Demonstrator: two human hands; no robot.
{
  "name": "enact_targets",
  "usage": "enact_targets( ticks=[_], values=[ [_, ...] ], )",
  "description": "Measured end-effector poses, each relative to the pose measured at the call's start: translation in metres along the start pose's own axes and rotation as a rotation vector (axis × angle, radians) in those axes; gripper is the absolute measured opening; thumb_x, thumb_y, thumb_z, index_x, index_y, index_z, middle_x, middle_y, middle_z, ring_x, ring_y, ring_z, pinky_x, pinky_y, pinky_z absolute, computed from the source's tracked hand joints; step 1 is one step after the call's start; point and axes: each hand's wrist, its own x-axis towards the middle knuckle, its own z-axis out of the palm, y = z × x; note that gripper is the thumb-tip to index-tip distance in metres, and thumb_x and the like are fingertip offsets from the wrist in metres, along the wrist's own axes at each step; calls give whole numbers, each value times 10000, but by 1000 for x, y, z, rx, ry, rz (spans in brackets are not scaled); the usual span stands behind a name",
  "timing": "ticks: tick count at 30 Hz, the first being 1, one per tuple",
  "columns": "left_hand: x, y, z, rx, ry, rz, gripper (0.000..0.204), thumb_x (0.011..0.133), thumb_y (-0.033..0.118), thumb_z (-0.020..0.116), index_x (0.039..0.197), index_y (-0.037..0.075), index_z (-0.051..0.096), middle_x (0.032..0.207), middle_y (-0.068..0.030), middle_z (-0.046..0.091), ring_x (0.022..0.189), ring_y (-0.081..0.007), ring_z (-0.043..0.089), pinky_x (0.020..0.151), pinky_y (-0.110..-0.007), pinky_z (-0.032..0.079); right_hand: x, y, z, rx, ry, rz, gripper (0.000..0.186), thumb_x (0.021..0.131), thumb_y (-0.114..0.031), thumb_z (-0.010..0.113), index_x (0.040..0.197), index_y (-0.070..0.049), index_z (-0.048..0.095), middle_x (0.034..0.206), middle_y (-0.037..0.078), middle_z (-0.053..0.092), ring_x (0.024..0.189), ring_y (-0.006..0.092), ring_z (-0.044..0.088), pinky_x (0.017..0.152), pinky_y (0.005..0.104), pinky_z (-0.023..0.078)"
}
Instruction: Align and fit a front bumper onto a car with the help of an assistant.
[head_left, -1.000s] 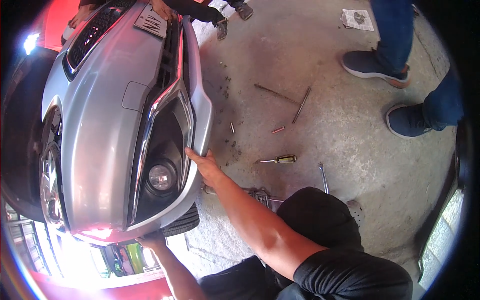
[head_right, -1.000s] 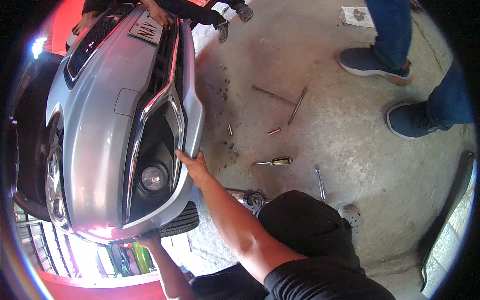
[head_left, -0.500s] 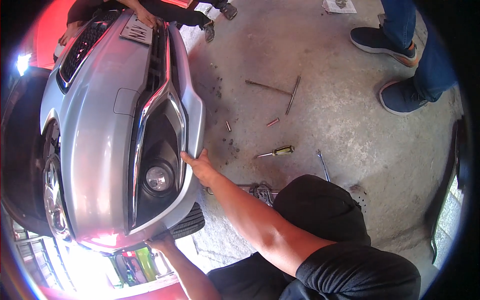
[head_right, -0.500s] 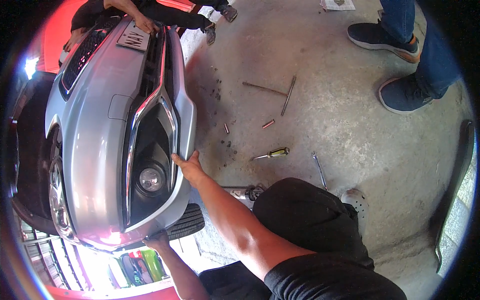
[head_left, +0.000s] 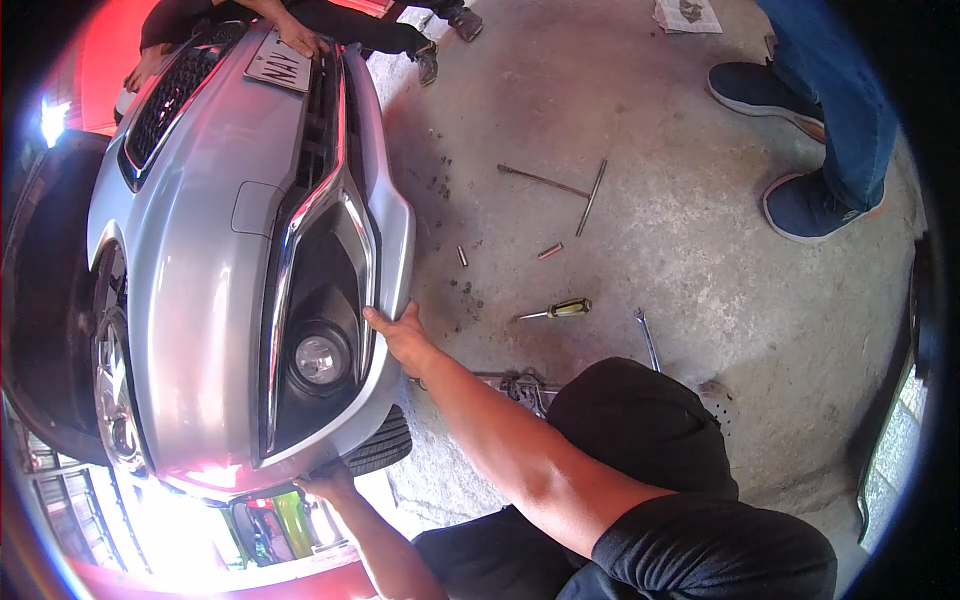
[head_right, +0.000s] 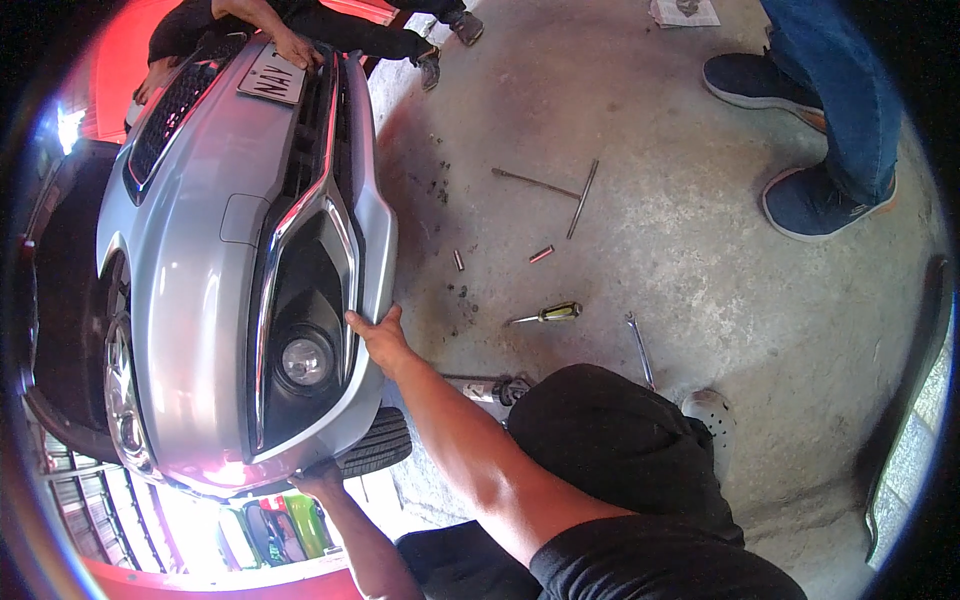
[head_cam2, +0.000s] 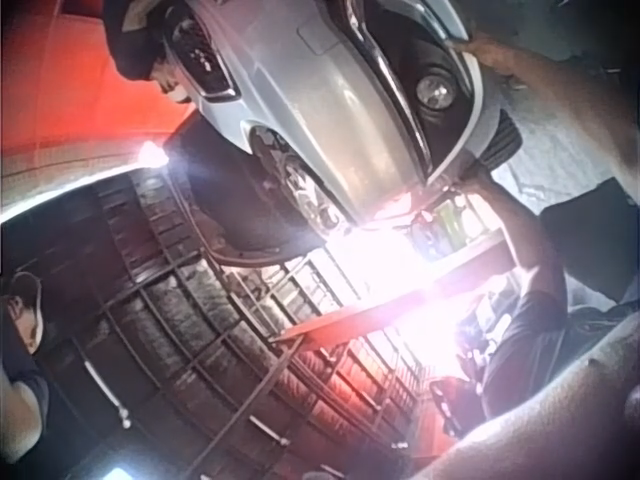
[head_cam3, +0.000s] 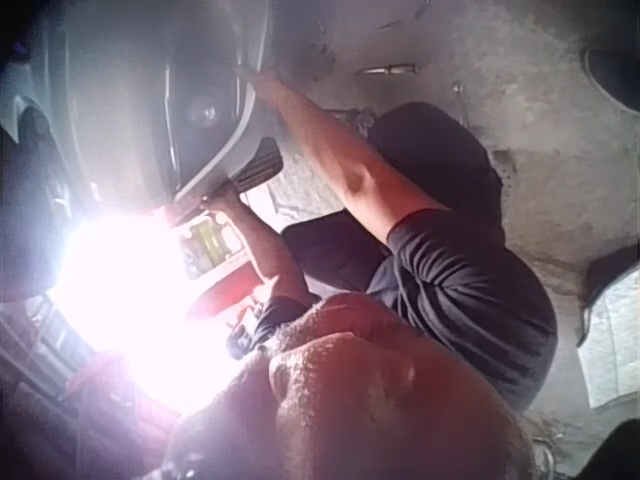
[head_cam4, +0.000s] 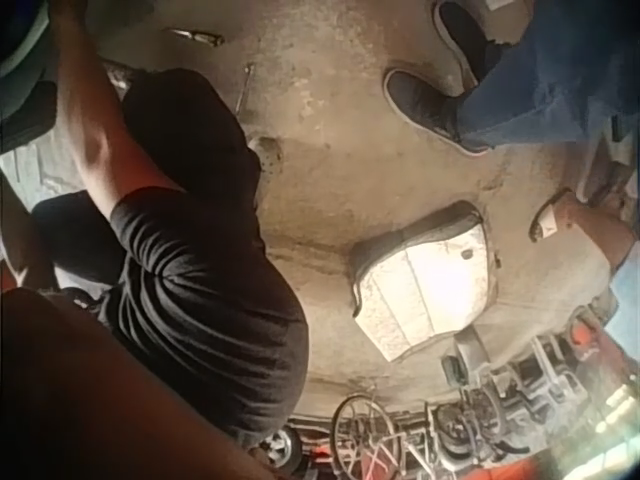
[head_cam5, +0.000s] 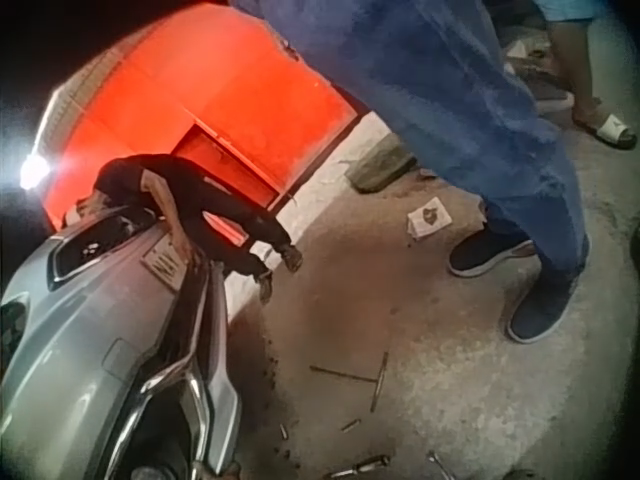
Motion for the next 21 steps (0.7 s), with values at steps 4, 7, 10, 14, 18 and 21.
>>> enact_targets(
  ticks=[4, 7, 10, 14, 18, 21],
  values=[
    [3, 10, -1, -22, 15, 58, 795, 1095, 653, 187, 1620, 84, 370, 1635, -189, 418, 1521, -383, 398, 1283, -591, 298, -3, -2, 12, -28, -16, 31, 1007, 907, -463, 853, 1510, 27, 213, 1451, 273, 541, 1347, 348, 563, 1121, 456, 462],
    [3, 11, -3, -46, 25, 58, 770, 1101, 640, 211, 1604, 86, 393, 1612, -183, 443, 1501, -377, 421, 1262, -584, 328, -2, 4, 12, -26, -23, 64, 1183, 891, -516, 846, 1585, 72, 89, 1530, 294, 475, 1402, 355, 515, 1160, 443, 432],
    [3, -1, -2, -70, -94, 85, 732, 1108, 616, 253, 1589, 85, 402, 1609, -176, 430, 1477, -371, 430, 1224, -585, 347, 6, 10, 0, 28, -35, 42, 1179, 889, -521, 848, 1591, 62, 102, 1540, 291, 464, 1408, 367, 506, 1167, 467, 425],
    [8, 7, -13, -92, -6, 117, 733, 1107, 611, 254, 1602, 87, 386, 1648, -170, 384, 1511, -370, 382, 1254, -580, 292, -2, 6, 3, -18, -57, 68, 1174, 890, -518, 848, 1613, 16, 92, 1578, 287, 428, 1439, 400, 471, 1172, 526, 412],
    [16, 11, -20, -99, 5, 85, 756, 1090, 639, 294, 1598, 89, 405, 1649, -163, 398, 1517, -360, 378, 1254, -551, 279, -3, 4, 6, -58, -118, 84, 1183, 894, -542, 836, 1648, -44, 72, 1639, 268, 356, 1498, 428, 397, 1180, 615, 370],
    [23, 11, -24, -110, 3, 90, 758, 1081, 651, 322, 1579, 93, 442, 1617, -162, 451, 1488, -355, 424, 1225, -534, 330, -2, 7, 3, 2, -120, 110, 1193, 890, -563, 830, 1651, -44, 72, 1636, 265, 362, 1503, 422, 392, 1188, 614, 361]
  ],
)
